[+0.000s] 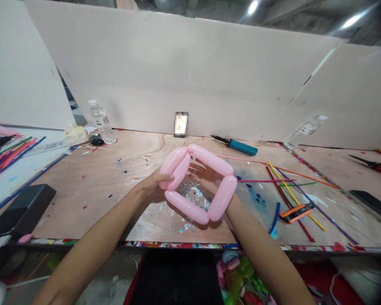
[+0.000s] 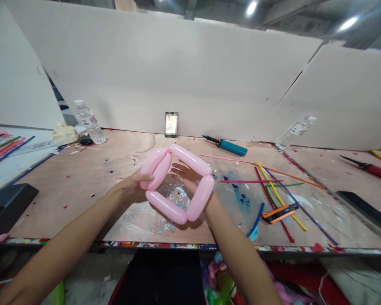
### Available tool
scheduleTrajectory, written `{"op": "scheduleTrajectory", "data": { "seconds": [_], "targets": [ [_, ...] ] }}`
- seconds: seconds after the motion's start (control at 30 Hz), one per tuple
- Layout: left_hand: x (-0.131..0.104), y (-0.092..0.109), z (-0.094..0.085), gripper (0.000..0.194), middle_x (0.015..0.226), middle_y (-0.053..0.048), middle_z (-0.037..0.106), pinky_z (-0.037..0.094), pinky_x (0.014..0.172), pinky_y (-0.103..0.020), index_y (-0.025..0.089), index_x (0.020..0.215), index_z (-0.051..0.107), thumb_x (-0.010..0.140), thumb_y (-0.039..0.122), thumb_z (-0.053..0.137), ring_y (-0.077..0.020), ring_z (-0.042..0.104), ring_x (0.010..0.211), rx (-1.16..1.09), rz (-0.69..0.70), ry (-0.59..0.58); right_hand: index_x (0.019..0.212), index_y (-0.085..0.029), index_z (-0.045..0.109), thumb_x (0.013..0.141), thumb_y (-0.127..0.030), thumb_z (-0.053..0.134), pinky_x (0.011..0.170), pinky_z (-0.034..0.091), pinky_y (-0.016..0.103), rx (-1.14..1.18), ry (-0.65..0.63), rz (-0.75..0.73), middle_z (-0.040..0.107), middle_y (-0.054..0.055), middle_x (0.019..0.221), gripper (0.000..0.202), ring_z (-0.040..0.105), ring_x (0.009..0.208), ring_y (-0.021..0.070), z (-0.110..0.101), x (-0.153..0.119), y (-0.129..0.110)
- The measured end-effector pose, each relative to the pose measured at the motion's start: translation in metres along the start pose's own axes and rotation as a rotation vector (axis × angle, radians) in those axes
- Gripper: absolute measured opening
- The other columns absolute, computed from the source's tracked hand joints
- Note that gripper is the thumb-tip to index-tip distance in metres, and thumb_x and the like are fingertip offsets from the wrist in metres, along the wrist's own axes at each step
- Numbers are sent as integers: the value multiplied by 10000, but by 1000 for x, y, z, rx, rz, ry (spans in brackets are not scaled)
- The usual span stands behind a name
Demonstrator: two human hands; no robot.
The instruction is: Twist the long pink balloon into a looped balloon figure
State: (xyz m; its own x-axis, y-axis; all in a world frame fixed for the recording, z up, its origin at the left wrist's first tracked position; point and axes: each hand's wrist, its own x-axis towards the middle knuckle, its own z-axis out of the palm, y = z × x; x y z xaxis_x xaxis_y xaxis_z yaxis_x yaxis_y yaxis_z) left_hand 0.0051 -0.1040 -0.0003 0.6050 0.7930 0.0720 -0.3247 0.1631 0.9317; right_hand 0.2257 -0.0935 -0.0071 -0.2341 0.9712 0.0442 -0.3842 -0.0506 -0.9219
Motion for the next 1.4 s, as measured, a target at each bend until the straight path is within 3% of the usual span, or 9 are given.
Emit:
{"op": "scheduleTrajectory", "data": {
  "seconds": [0.17,0.3,0.37,0.43,0.53,0.77,1.03,1.27,1.4],
  "targets": [
    [8,12,-16,913,1493,-139,402,339,1112,-449,212,1453,356,655,270,795,-334,397,1353,463,293,163,867,-193,667,793,-681,489,722,538,404,84,349,-82,693,73,864,525,659,820,225,-32,5,-24],
    [10,10,-19,1069,1551,-162,262,293,1143,-439,221,1515,175,657,266,810,-337,331,1385,677,438,354,735,-219,597,768,-453,659,629,480,257,-236,767,-689,581,-21,699,245,535,628,118,-28,-14,-48],
    [9,5,-12,1092,1553,-172,248,308,1137,-430,226,1522,135,666,269,811,-340,337,1381,667,469,372,732,-224,598,828,-429,627,652,473,257,-458,645,-756,562,-24,674,228,528,628,117,-9,-25,-51],
    [9,-2,-4,1081,1543,-176,265,322,1130,-434,228,1521,141,674,280,810,-343,350,1374,649,481,338,919,-230,659,862,-454,601,703,502,300,-652,315,-487,649,22,813,238,602,735,154,15,-28,-45],
    [13,-14,2,1058,1536,-165,287,305,1145,-465,239,1512,186,668,310,820,-350,339,1388,639,501,244,1200,-245,590,870,-463,599,854,511,362,-735,59,-351,655,66,1123,396,621,971,206,42,-17,-31],
    [19,-9,-7,980,1518,-165,334,466,1029,-481,297,1481,255,679,328,818,-334,462,1318,661,654,241,1253,-209,521,826,-329,623,769,548,347,-882,-42,-398,641,99,1150,455,636,953,219,46,3,-12],
    [9,11,12,443,1148,-102,639,491,992,-402,179,1122,627,686,118,669,-237,608,1086,1166,947,547,1214,-211,522,775,-253,627,825,544,354,-905,-10,-430,655,78,1070,453,653,936,215,51,-6,-13],
    [12,23,9,185,1013,-91,637,531,865,-365,168,902,638,722,137,612,-217,624,968,1001,707,514,1180,-219,566,695,-159,550,848,504,364,-872,-36,-399,637,56,1094,489,606,990,232,50,-4,-17],
    [15,24,2,509,1334,-154,527,488,962,-433,189,1183,551,697,214,701,-292,536,1214,798,573,259,1126,-192,594,639,-185,504,879,482,398,-697,-129,-332,648,51,1077,495,594,1008,256,39,7,-14]
  ]
}}
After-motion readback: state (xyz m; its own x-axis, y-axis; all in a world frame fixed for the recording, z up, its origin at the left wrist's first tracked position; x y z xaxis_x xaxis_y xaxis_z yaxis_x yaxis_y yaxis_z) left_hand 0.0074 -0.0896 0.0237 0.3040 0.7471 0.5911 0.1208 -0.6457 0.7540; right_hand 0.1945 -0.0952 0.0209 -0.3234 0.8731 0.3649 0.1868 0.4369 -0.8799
